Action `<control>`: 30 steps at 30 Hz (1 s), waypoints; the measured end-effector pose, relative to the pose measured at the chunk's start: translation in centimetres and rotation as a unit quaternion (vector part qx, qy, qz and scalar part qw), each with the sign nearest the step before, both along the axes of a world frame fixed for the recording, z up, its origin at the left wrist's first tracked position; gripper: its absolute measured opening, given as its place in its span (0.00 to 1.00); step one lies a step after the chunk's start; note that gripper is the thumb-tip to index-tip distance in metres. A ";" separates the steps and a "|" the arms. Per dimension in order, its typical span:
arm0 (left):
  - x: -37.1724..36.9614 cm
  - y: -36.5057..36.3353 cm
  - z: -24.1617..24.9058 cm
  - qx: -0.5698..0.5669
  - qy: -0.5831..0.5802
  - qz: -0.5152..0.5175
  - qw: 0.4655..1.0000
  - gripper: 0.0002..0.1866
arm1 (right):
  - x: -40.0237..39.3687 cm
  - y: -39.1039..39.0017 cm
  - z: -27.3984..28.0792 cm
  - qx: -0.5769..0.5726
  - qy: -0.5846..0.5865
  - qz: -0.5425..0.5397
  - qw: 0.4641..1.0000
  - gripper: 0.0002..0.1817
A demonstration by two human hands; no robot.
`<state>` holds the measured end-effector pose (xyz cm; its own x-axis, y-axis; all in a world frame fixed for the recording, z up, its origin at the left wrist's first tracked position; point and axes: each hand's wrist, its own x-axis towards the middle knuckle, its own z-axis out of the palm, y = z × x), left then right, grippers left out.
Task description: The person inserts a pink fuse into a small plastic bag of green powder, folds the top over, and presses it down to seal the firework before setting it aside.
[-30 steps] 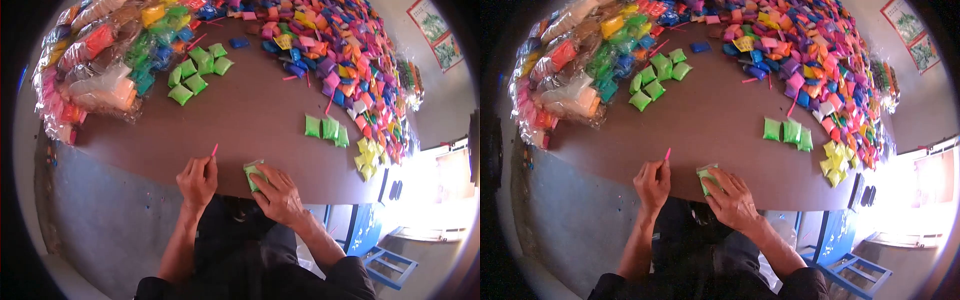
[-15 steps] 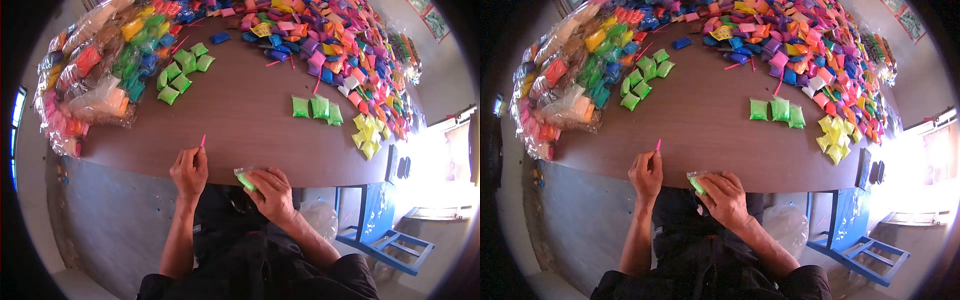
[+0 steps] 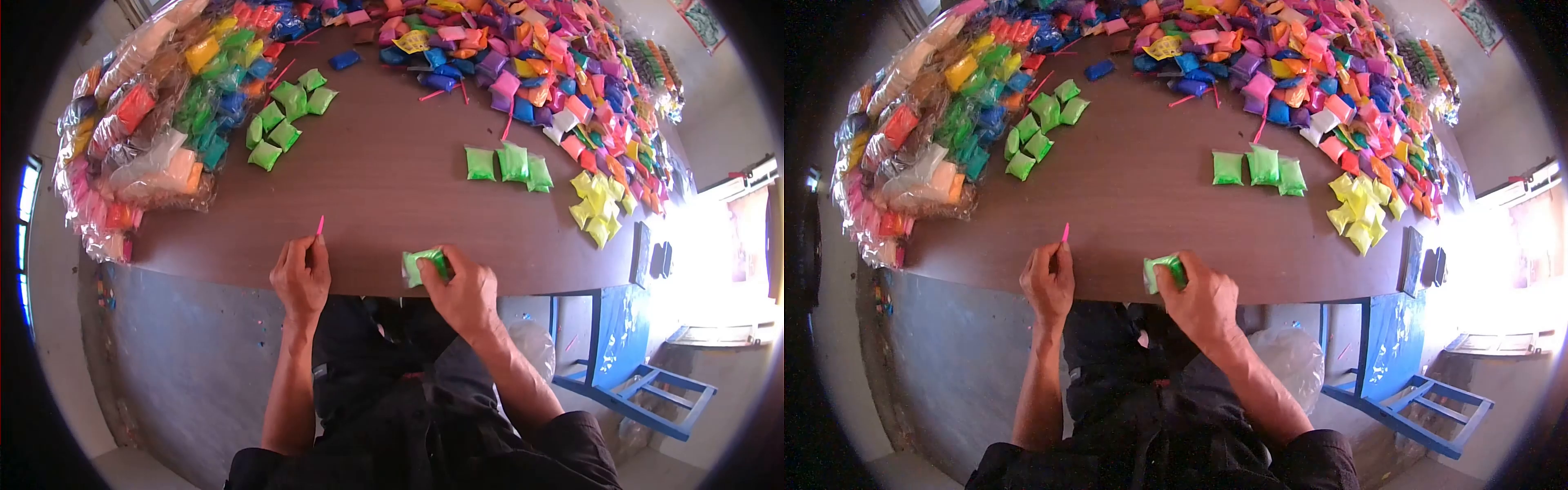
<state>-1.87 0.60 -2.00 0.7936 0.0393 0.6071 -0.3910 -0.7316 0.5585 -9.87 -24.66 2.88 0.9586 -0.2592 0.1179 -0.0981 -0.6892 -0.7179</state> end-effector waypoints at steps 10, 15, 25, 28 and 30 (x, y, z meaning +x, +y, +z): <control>0.0 0.1 -0.3 0.002 0.015 0.001 1.000 0.04 | -1.1 -2.4 0.8 -0.116 0.011 -0.049 0.992 0.24; 0.0 -0.1 -0.1 -0.007 0.013 0.000 1.000 0.04 | -2.8 -3.9 -0.3 -0.132 -0.075 -0.012 0.988 0.22; -0.2 0.0 0.6 0.019 0.046 0.007 0.999 0.04 | -2.4 -3.7 -1.5 -0.203 -0.141 0.140 0.959 0.24; -0.9 -0.7 2.0 0.041 0.069 -0.032 0.996 0.03 | -2.2 -3.4 -1.4 -0.202 -0.135 0.131 0.961 0.23; -2.4 -3.0 3.1 0.015 0.074 -0.091 0.993 0.03 | -2.5 -3.2 -1.3 -0.192 -0.130 0.125 0.965 0.22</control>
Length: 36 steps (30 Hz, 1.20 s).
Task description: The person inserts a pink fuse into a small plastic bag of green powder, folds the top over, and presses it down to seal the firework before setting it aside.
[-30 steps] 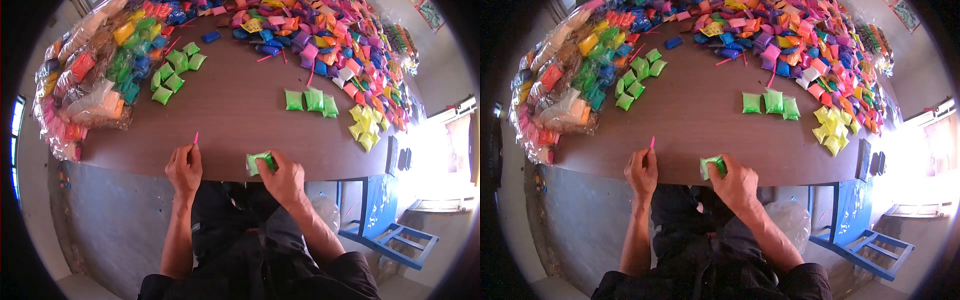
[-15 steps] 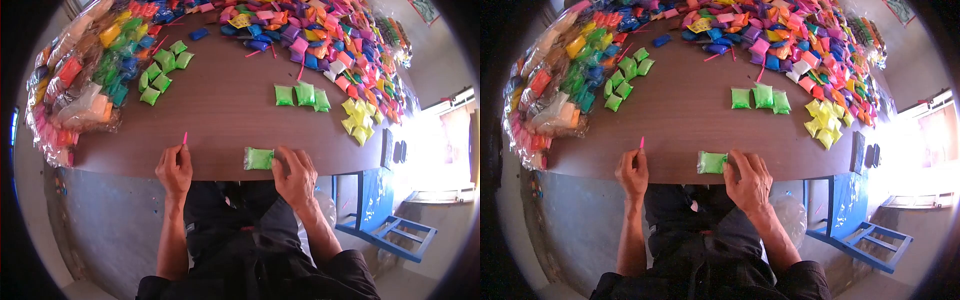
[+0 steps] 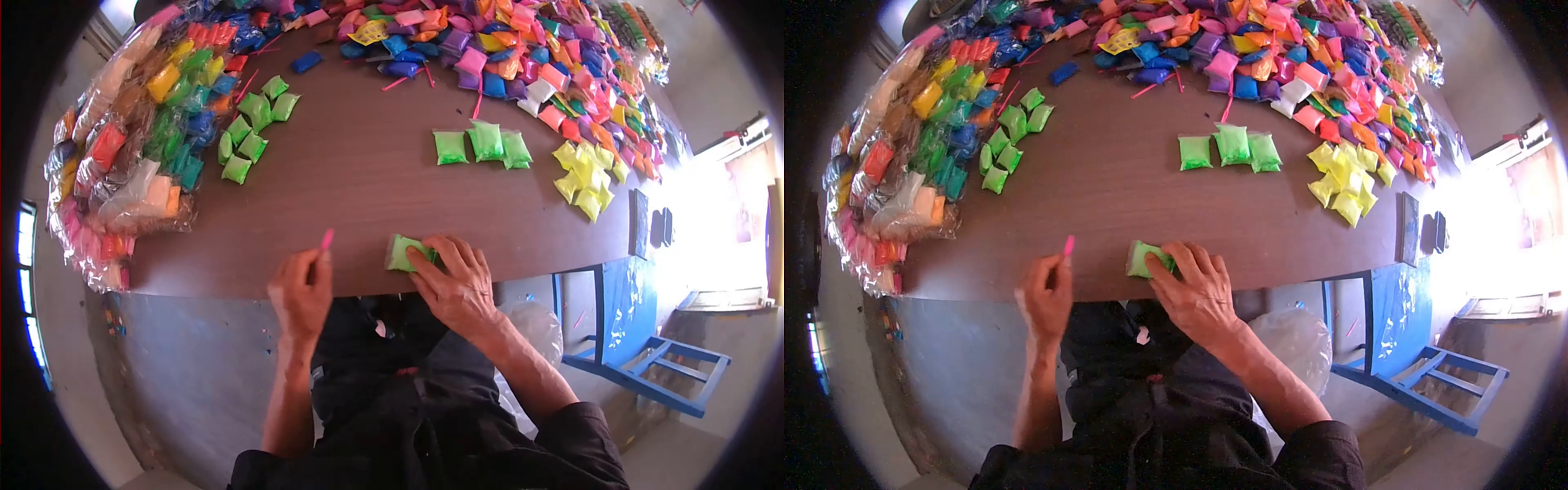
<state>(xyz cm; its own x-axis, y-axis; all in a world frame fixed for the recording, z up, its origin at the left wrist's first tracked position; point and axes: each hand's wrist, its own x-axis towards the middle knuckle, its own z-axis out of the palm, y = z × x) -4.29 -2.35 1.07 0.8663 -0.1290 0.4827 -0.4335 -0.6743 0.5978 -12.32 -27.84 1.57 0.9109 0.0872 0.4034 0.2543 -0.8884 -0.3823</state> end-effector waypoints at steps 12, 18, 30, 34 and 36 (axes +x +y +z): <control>-1.3 -8.0 1.0 0.044 0.011 -0.161 0.986 0.05 | -0.1 -0.4 -2.0 0.074 -0.038 0.002 0.997 0.23; -0.6 -7.7 1.5 0.136 0.042 -0.179 0.974 0.03 | 0.0 -0.4 -1.9 0.080 -0.051 0.002 0.996 0.21; 0.1 -8.2 2.5 0.057 0.038 -0.168 0.983 0.04 | 0.2 -0.2 -1.9 0.084 -0.069 -0.009 0.994 0.19; 1.1 -7.1 0.0 0.052 0.073 -0.145 0.985 0.03 | 0.2 -0.1 -1.7 0.086 -0.066 -0.015 0.994 0.20; 1.6 -6.1 0.1 0.050 0.094 -0.116 0.987 0.03 | 0.3 0.1 -1.6 0.091 -0.065 -0.016 0.994 0.20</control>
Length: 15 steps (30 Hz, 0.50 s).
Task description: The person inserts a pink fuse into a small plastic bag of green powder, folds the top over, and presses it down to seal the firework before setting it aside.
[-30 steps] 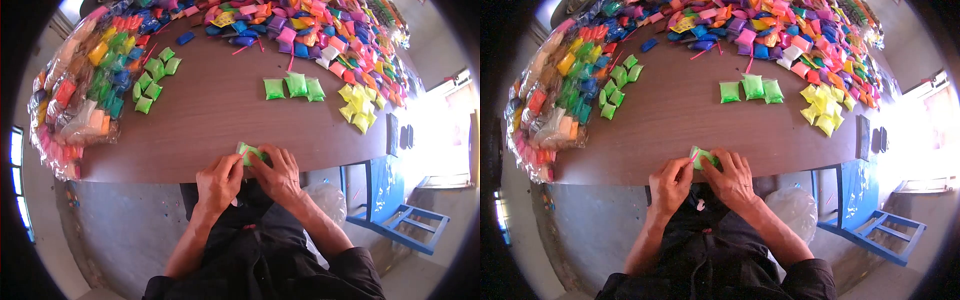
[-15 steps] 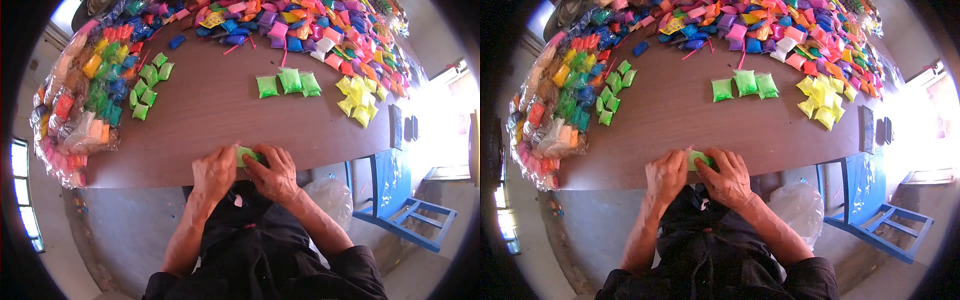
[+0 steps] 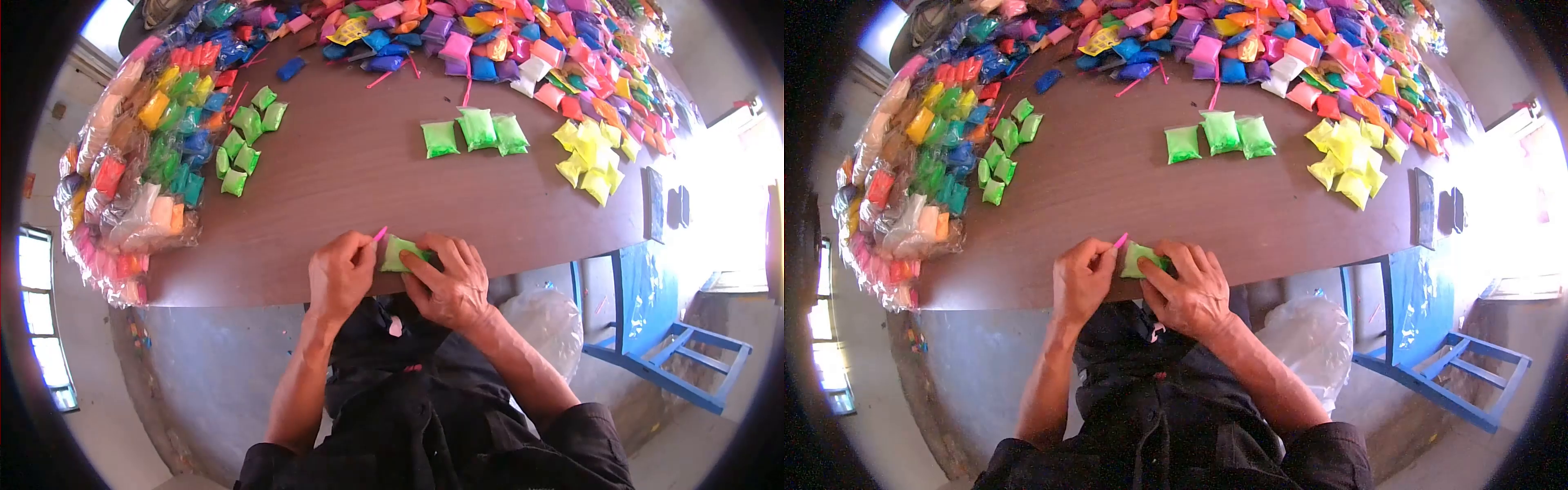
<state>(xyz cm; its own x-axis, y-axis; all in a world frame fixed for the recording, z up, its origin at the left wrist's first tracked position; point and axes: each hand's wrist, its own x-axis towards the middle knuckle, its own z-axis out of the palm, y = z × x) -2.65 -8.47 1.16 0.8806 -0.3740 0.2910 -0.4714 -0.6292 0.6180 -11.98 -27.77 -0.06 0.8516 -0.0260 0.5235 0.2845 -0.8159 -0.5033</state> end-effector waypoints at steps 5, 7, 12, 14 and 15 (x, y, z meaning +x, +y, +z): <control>-0.9 0.2 0.9 -0.038 0.029 0.019 0.999 0.02 | 0.3 0.3 -0.5 -0.014 -0.026 -0.009 1.000 0.20; -1.9 -0.2 0.3 -0.047 -0.003 -0.004 0.999 0.03 | 0.3 0.2 -0.6 -0.025 -0.009 -0.001 1.000 0.21; -1.2 0.3 -0.3 0.002 0.012 0.023 1.000 0.05 | 0.3 0.3 0.0 -0.039 0.007 -0.001 0.999 0.23; -0.7 0.7 0.3 0.011 -0.008 0.031 0.999 0.06 | 0.3 0.5 0.5 -0.038 0.010 -0.011 0.999 0.25; -0.7 0.9 0.6 0.002 0.002 0.040 0.999 0.06 | 0.4 0.6 0.6 -0.036 0.013 -0.012 0.999 0.25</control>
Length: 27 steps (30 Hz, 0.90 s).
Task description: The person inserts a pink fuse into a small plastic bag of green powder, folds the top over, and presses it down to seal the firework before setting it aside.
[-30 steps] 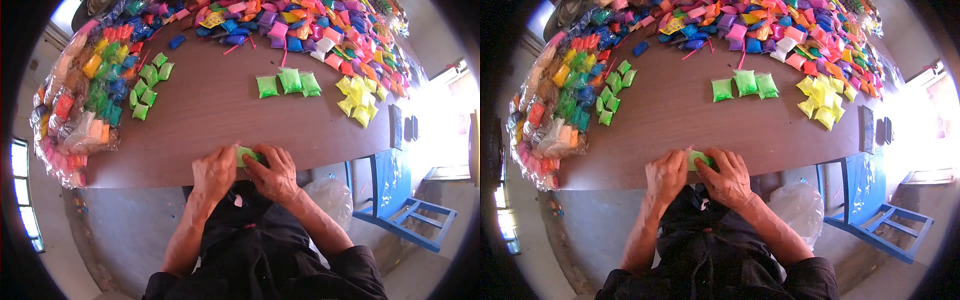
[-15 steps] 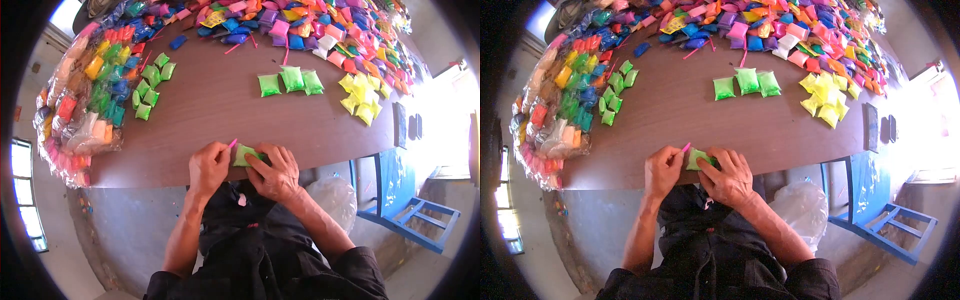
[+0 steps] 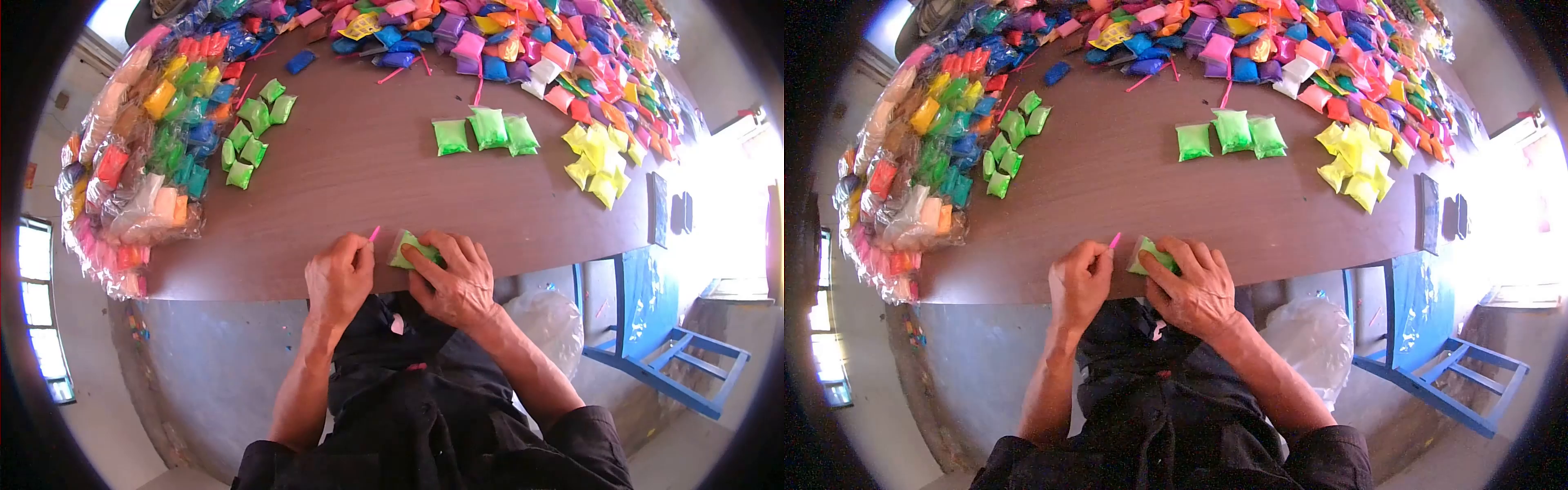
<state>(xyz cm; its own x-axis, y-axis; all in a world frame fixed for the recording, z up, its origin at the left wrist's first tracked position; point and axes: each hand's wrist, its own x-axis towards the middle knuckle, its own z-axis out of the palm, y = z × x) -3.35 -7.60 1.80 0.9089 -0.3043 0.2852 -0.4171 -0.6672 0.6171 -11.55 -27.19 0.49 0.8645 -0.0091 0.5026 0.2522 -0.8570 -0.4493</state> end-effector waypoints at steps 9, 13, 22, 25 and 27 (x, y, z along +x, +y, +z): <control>-2.4 0.2 -0.5 0.020 0.006 -0.016 1.000 0.04 | 0.2 0.3 -0.1 0.008 -0.001 -0.004 1.000 0.23; -1.5 1.0 0.0 0.033 -0.008 0.019 0.999 0.05 | 0.5 0.8 0.1 0.019 0.007 -0.007 1.000 0.21; -2.0 0.7 -0.6 0.029 -0.012 -0.009 0.999 0.04 | 0.3 1.1 0.1 0.034 0.000 -0.012 0.999 0.20; -1.0 1.7 0.1 0.038 0.035 0.027 0.998 0.04 | 0.5 1.0 0.3 0.029 0.001 -0.011 1.000 0.20; -1.4 1.4 0.4 0.007 0.024 0.010 1.000 0.05 | 0.4 1.2 0.2 0.028 -0.002 -0.013 1.000 0.21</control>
